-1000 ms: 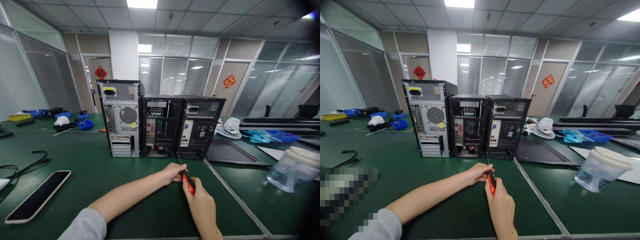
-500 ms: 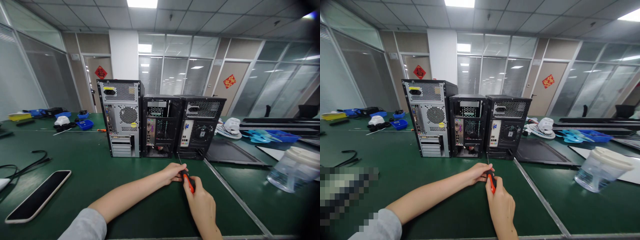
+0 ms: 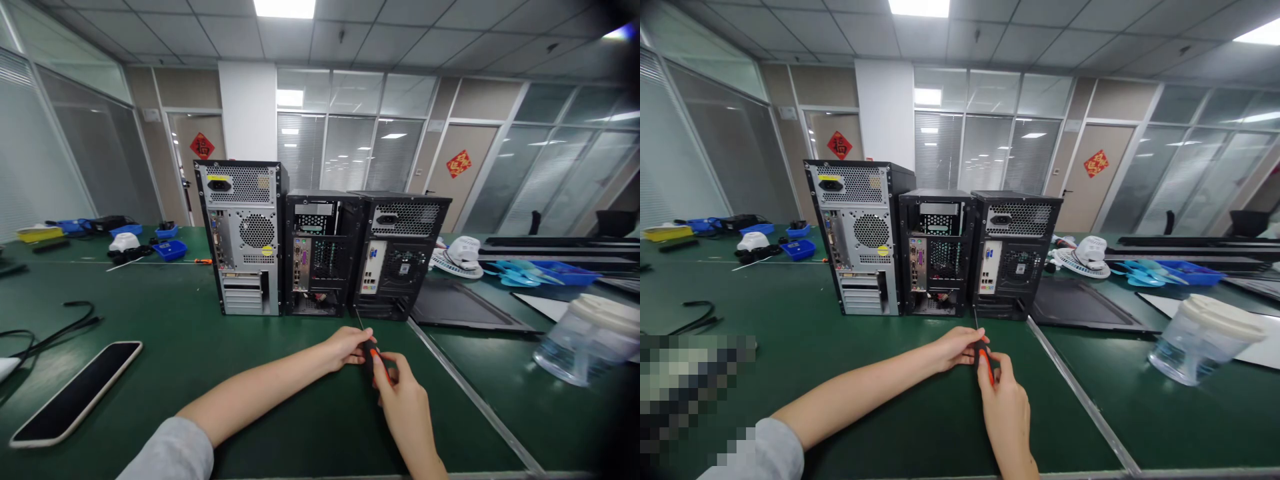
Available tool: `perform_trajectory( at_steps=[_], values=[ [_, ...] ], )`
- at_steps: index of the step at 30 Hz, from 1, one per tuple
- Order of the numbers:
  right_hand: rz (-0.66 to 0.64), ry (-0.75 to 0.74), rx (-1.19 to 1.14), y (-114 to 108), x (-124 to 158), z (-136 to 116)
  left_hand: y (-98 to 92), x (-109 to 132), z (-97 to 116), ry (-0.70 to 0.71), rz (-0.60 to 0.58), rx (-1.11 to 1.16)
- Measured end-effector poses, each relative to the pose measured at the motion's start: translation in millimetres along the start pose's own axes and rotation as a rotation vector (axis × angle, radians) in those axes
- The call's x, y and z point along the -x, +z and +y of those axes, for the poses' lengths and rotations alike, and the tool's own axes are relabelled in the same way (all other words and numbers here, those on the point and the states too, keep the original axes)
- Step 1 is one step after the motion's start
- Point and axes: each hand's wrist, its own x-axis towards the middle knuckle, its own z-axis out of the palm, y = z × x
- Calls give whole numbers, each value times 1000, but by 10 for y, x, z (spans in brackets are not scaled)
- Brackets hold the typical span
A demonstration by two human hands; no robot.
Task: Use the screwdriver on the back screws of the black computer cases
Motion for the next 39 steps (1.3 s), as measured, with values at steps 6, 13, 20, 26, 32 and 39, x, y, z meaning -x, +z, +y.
perform_trajectory(
  at_steps=[6,13,20,26,32,39],
  values=[
    [-47,89,-208,-5,-5,40,-4,-9,-2,0,-20,14],
    [-99,154,-446,43,-16,36,-13,4,2,12,-30,43],
    [-127,278,-639,48,-7,-15,-31,13,3,18,-42,55],
    [-154,360,-761,44,12,-22,-29,14,-2,24,-47,55],
    [-181,400,-887,46,21,-38,-16,24,7,8,-35,68],
    [-194,447,-983,65,40,-33,-17,42,-2,15,-48,74]
  ],
)
